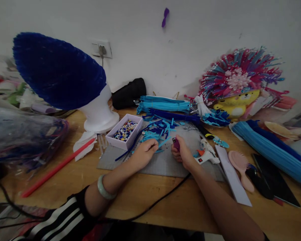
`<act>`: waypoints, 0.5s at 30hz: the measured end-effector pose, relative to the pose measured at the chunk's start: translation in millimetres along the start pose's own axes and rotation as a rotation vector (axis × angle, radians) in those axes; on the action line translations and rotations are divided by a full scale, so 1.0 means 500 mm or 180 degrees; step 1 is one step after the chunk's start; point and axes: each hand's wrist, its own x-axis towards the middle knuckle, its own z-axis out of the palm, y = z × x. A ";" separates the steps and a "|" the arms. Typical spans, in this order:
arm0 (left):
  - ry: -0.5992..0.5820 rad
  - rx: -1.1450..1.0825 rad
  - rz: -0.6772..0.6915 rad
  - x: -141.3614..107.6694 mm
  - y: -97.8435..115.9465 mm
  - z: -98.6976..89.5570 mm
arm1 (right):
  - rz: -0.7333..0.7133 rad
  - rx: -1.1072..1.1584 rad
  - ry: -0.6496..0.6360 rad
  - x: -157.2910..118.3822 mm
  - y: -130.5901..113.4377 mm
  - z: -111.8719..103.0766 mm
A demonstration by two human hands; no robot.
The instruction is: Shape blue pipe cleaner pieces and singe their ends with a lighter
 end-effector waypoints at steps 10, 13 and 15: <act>0.0049 0.0089 -0.0030 0.003 -0.004 0.002 | 0.0161 -0.0042 0.0043 -0.003 -0.007 0.003; 0.0039 0.0115 -0.0029 0.003 -0.005 0.001 | 0.0221 -0.0002 -0.0032 -0.004 -0.006 0.003; 0.0019 0.0121 -0.0001 0.002 -0.005 0.001 | 0.0182 0.0006 -0.0030 -0.005 -0.007 0.006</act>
